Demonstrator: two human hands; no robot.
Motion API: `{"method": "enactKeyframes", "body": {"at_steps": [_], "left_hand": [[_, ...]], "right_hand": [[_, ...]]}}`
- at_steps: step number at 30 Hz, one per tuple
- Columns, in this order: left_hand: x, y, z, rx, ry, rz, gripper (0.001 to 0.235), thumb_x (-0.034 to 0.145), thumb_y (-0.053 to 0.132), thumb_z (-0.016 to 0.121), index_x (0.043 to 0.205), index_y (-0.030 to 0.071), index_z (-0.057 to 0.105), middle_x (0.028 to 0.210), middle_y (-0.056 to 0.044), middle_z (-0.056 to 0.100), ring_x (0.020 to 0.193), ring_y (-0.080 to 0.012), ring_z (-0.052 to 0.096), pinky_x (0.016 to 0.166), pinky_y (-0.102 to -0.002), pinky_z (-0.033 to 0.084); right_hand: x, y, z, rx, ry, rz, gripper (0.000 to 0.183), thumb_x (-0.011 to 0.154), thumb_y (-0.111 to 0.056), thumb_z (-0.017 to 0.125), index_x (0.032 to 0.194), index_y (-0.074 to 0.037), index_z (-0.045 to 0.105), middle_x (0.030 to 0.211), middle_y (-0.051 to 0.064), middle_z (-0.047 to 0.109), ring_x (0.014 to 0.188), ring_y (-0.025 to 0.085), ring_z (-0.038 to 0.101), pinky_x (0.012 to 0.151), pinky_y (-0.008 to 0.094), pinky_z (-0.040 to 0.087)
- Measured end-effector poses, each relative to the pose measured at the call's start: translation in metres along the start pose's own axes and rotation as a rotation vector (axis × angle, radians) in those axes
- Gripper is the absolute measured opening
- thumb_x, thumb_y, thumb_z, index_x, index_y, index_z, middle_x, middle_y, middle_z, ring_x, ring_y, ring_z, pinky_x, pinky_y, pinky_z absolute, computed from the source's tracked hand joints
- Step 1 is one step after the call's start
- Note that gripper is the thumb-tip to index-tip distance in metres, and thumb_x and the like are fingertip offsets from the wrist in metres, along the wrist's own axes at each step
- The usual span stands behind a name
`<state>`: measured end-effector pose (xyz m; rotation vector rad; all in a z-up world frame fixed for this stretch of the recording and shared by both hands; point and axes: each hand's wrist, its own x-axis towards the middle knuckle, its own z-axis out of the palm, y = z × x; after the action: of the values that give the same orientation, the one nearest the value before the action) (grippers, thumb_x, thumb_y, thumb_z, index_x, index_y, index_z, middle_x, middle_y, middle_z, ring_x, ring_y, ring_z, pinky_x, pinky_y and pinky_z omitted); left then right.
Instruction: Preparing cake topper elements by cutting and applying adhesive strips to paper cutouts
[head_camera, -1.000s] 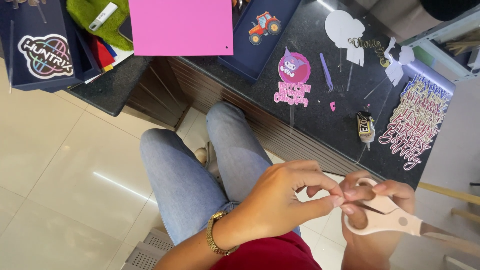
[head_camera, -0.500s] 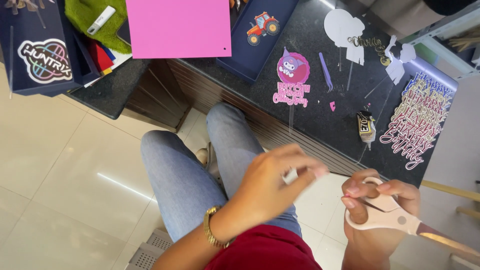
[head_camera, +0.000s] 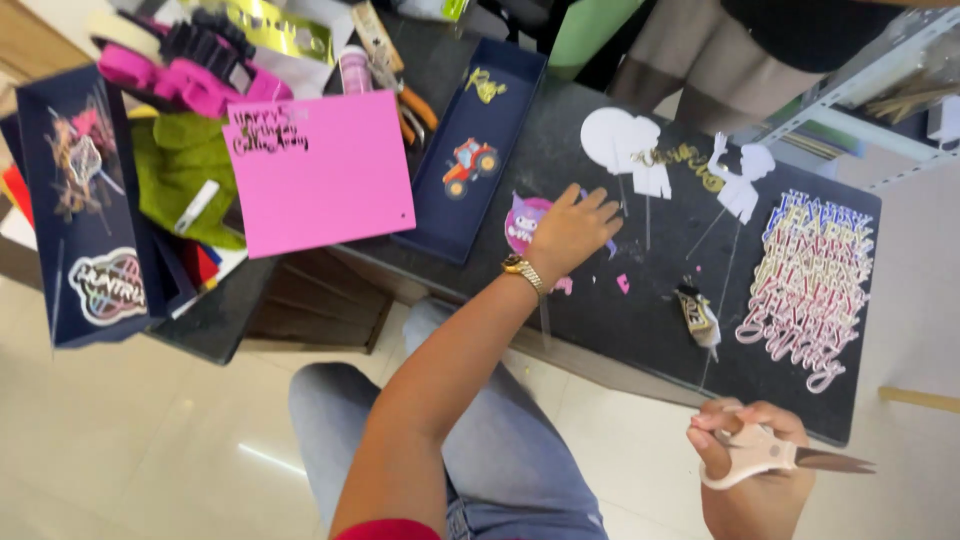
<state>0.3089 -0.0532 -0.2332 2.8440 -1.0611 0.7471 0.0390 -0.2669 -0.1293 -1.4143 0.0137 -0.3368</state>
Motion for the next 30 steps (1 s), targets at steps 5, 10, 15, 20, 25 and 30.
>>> {"method": "enactKeyframes", "body": {"at_steps": [5, 10, 15, 20, 25, 30], "left_hand": [[0.01, -0.016, 0.049, -0.097, -0.042, 0.151, 0.018, 0.08, 0.007, 0.077, 0.085, 0.025, 0.078, 0.091, 0.003, 0.074, 0.095, -0.0232, 0.066, 0.09, -0.047, 0.048], [0.014, -0.02, 0.035, -0.177, -0.093, 0.231, 0.023, 0.075, -0.002, 0.079, 0.082, 0.02, 0.075, 0.082, 0.003, 0.071, 0.081, -0.02, 0.068, 0.098, -0.047, 0.049], [0.017, -0.01, -0.029, -0.583, 0.017, -0.013, 0.006, 0.098, 0.016, 0.066, 0.095, 0.013, 0.062, 0.083, -0.004, 0.071, 0.075, -0.0242, 0.068, 0.102, -0.046, 0.05], [-0.022, 0.034, -0.153, -1.465, -0.032, -0.515, 0.032, 0.093, 0.017, 0.074, 0.124, 0.01, 0.072, 0.1, -0.006, 0.077, 0.087, -0.014, 0.071, 0.079, -0.029, 0.056], [-0.071, 0.065, -0.246, -1.683, -0.294, -0.794, 0.022, 0.09, 0.012, 0.075, 0.112, 0.007, 0.079, 0.082, -0.002, 0.076, 0.053, -0.0034, 0.055, 0.049, -0.021, 0.044], [-0.106, 0.075, -0.287, -1.581, -0.097, -0.717, 0.021, 0.091, 0.017, 0.077, 0.11, 0.008, 0.078, 0.09, -0.005, 0.08, 0.076, -0.0027, 0.065, 0.071, -0.02, 0.057]], "right_hand": [[0.014, 0.013, -0.01, -0.062, 0.131, 0.089, 0.052, 0.071, 0.012, 0.076, 0.112, -0.015, 0.06, 0.091, 0.014, 0.071, 0.086, 0.023, 0.068, 0.092, 0.038, 0.055], [0.031, 0.013, -0.001, -0.096, 0.211, 0.131, 0.05, 0.073, 0.011, 0.076, 0.112, -0.014, 0.058, 0.091, 0.016, 0.07, 0.086, 0.024, 0.066, 0.087, 0.037, 0.054], [0.05, 0.013, 0.0, -0.002, 0.228, 0.009, 0.046, 0.079, 0.01, 0.071, 0.112, -0.017, 0.053, 0.089, 0.015, 0.067, 0.087, 0.023, 0.065, 0.084, 0.035, 0.054], [0.063, -0.005, 0.013, 0.006, 0.212, -0.056, 0.045, 0.082, 0.007, 0.073, 0.115, -0.017, 0.054, 0.093, 0.016, 0.068, 0.093, 0.024, 0.067, 0.074, 0.026, 0.06], [0.052, -0.019, 0.041, -0.137, 0.02, -0.169, 0.047, 0.085, 0.009, 0.071, 0.116, -0.015, 0.046, 0.093, 0.013, 0.069, 0.097, 0.029, 0.069, 0.107, 0.041, 0.058], [0.034, -0.036, 0.062, -0.144, -0.155, -0.25, 0.045, 0.083, 0.003, 0.077, 0.116, -0.014, 0.052, 0.096, 0.009, 0.075, 0.095, 0.026, 0.074, 0.1, 0.039, 0.061]]}}
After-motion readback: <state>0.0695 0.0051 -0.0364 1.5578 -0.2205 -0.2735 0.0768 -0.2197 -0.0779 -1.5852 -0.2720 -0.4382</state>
